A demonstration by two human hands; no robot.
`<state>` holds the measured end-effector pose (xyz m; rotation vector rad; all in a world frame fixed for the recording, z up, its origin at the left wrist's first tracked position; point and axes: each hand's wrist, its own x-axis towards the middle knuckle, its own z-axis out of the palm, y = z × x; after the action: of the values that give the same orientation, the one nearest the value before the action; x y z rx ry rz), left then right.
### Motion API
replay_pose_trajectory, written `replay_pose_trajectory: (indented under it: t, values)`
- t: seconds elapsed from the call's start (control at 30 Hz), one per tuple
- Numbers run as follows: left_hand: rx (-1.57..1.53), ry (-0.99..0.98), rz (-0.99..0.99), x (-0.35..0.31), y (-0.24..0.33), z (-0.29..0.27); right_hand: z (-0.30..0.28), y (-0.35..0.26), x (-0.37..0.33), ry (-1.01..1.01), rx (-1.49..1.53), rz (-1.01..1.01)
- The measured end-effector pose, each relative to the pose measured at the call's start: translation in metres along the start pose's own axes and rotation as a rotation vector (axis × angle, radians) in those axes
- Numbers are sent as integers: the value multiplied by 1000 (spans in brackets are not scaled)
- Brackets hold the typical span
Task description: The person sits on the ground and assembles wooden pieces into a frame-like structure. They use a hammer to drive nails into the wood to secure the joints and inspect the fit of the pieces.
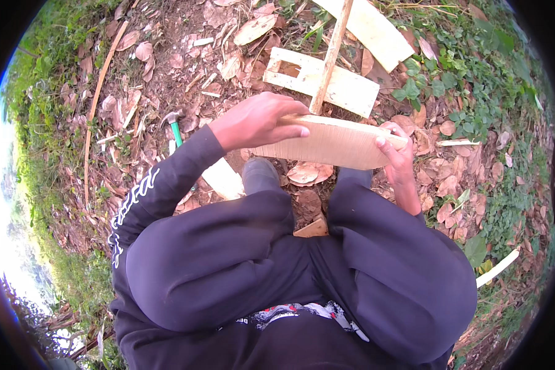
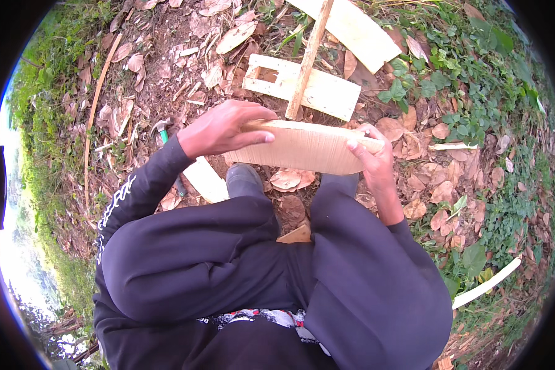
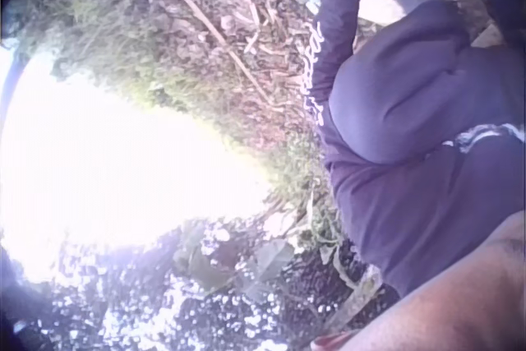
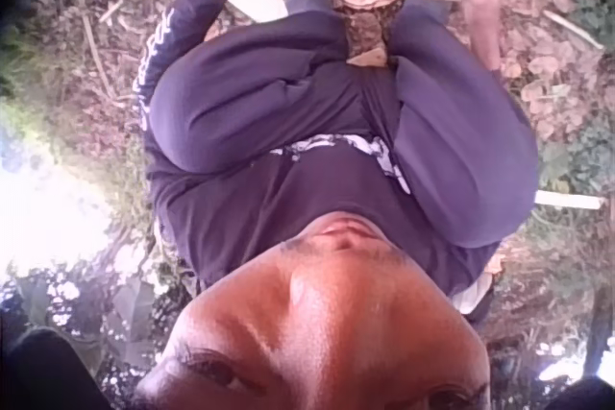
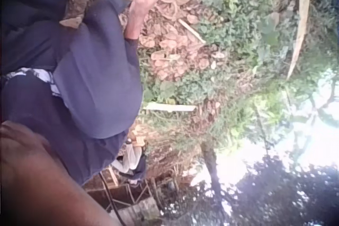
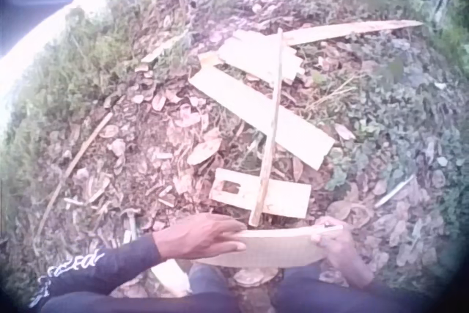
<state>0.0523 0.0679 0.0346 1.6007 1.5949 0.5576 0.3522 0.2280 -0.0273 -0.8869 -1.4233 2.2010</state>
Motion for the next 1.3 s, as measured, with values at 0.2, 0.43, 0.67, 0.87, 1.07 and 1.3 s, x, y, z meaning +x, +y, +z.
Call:
replay_pose_trajectory:
  t: [0.2, 0.43, 0.67, 0.87, 1.07, 1.3]
  values:
    - [-22, 43, -19, 1, -6, 43, -33, 18, -7, -25, -20, 202]
    - [-24, 12, -146, -36, -10, -8, -39, -6, 71, -139, -883, -157]
    - [45, 5, -327, -62, -5, -68, 71, 23, 178, 132, -1429, -321]
    - [116, 11, -245, -38, -30, -71, 26, 5, 179, 179, -1428, -70]
    - [76, 23, -11, 38, -73, -31, -70, -36, 128, 420, -1339, -100]
    - [48, 55, 68, 88, -98, 6, 27, -16, 79, 214, -1132, -583]
